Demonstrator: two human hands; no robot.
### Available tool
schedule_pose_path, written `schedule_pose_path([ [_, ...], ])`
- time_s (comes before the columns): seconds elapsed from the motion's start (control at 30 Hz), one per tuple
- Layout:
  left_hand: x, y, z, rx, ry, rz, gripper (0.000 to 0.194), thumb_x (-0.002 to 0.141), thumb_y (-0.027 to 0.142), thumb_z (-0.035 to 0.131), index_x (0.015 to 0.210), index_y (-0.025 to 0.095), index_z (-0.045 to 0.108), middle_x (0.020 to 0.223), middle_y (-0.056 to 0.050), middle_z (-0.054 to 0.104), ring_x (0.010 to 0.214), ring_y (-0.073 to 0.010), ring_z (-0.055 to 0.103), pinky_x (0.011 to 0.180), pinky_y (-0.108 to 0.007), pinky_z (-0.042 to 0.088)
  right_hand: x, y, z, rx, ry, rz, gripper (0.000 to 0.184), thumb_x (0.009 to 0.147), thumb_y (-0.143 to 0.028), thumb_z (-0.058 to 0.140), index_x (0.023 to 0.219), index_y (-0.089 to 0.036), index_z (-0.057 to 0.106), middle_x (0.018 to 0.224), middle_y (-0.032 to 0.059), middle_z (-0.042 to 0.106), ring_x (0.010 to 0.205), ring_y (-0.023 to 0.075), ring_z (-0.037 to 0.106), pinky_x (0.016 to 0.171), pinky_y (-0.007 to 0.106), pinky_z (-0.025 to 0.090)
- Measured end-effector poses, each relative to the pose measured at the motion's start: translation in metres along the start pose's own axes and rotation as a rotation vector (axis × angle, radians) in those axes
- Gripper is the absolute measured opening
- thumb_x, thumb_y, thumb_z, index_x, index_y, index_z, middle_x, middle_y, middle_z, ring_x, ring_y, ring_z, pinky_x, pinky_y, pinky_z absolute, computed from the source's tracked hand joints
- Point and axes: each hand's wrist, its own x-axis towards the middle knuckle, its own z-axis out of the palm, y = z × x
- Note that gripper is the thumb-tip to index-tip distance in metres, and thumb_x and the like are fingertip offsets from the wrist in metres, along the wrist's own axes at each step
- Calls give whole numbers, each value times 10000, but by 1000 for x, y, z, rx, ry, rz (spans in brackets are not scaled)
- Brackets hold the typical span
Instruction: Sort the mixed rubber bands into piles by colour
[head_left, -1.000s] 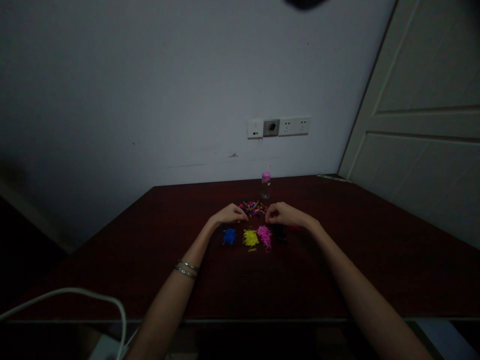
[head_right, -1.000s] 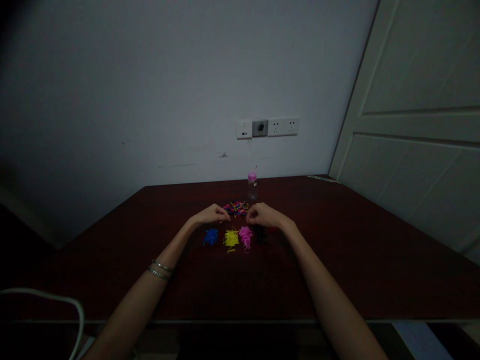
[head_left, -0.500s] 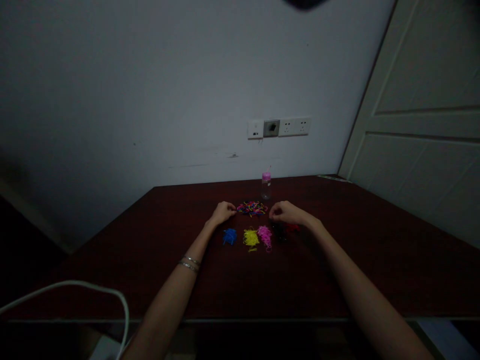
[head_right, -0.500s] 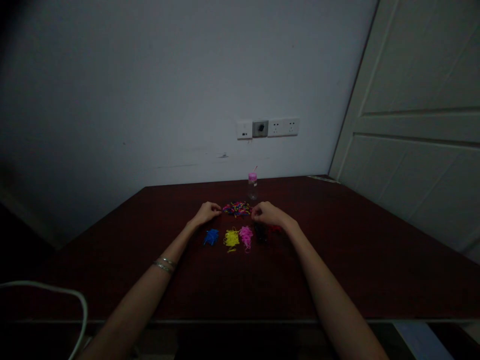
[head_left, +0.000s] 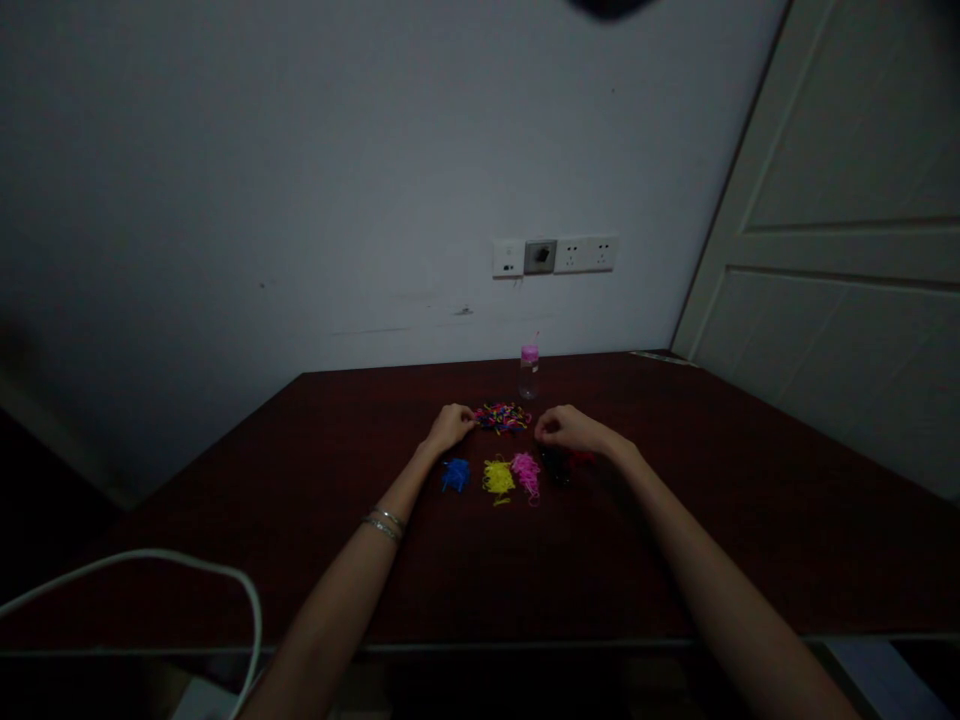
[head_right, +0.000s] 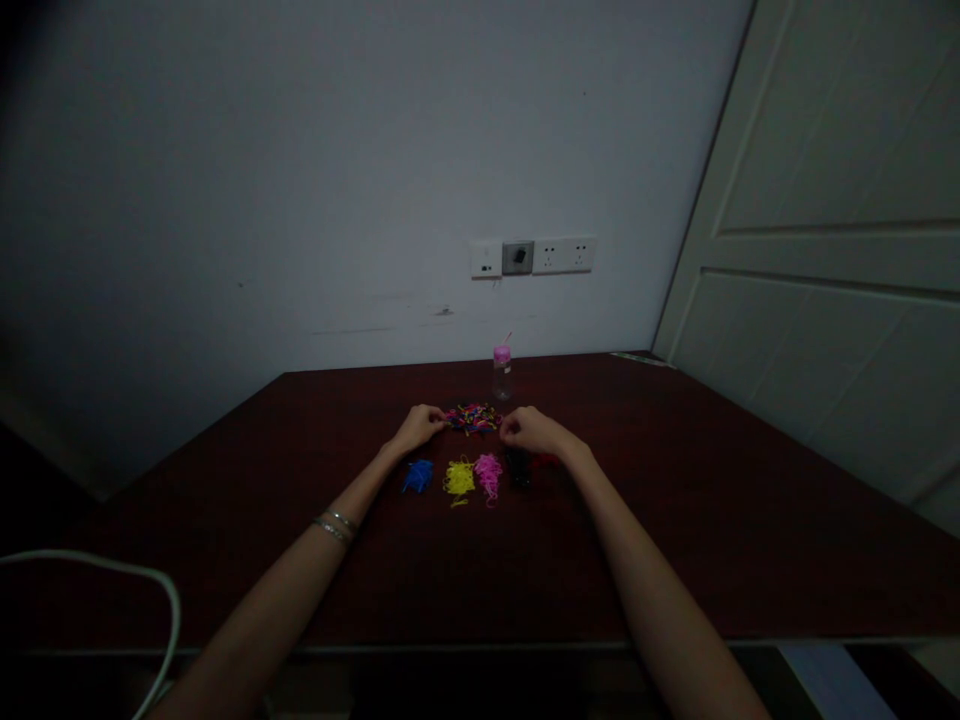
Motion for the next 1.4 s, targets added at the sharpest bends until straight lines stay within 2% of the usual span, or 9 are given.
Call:
schedule_pose_path([
  [0.47,0,-4,-4,-72,52,40,231,719,231,518,790,93,689,734,-70,664,670,-142,562,647,-229,406,0,4,1,-13,16,-8,223,678,-162,493,784,-122,685,784,51,683,720,159,599,668,221,434],
  [0.67,0,-1,-11,-150,33,55,232,707,237,519,768,89,687,730,-67,661,670,-138,560,639,-227,402,0,7,1,-5,17,-2,222,678,-173,494,786,-126,683,803,57,684,725,161,602,660,223,436],
  [0.77,-3,9,-19,-249,-82,52,215,671,224,554,752,76,687,702,-62,655,640,-127,550,621,-218,403,0,10,2,-2,17,-8,225,680,-182,492,791,-130,681,802,56,682,725,162,603,664,229,439],
  [0.9,-12,26,-28,-367,-389,102,191,627,217,600,724,84,696,655,-43,645,595,-104,529,592,-201,394,1,10,0,-5,5,2,230,677,-183,496,800,-131,683,800,51,681,722,161,600,680,234,442],
  [0.97,-16,33,-31,-395,-488,105,192,615,221,614,724,89,700,639,-37,641,585,-99,522,577,-195,387,1,9,-1,-5,2,-2,229,677,-180,493,794,-130,684,792,49,680,714,161,599,672,232,440],
  [1.27,-27,54,-33,-416,-641,57,156,587,214,650,696,119,708,645,-35,653,606,-110,542,594,-198,396,1,8,-1,12,-1,39,224,671,-179,500,784,-125,686,774,52,680,707,170,595,652,233,439],
  [1.4,-27,52,-34,-465,-629,65,199,582,251,665,724,120,712,683,-42,664,629,-117,549,617,-206,402,2,13,-1,-18,29,20,223,680,-184,496,781,-130,686,768,50,680,700,164,598,643,223,433],
])
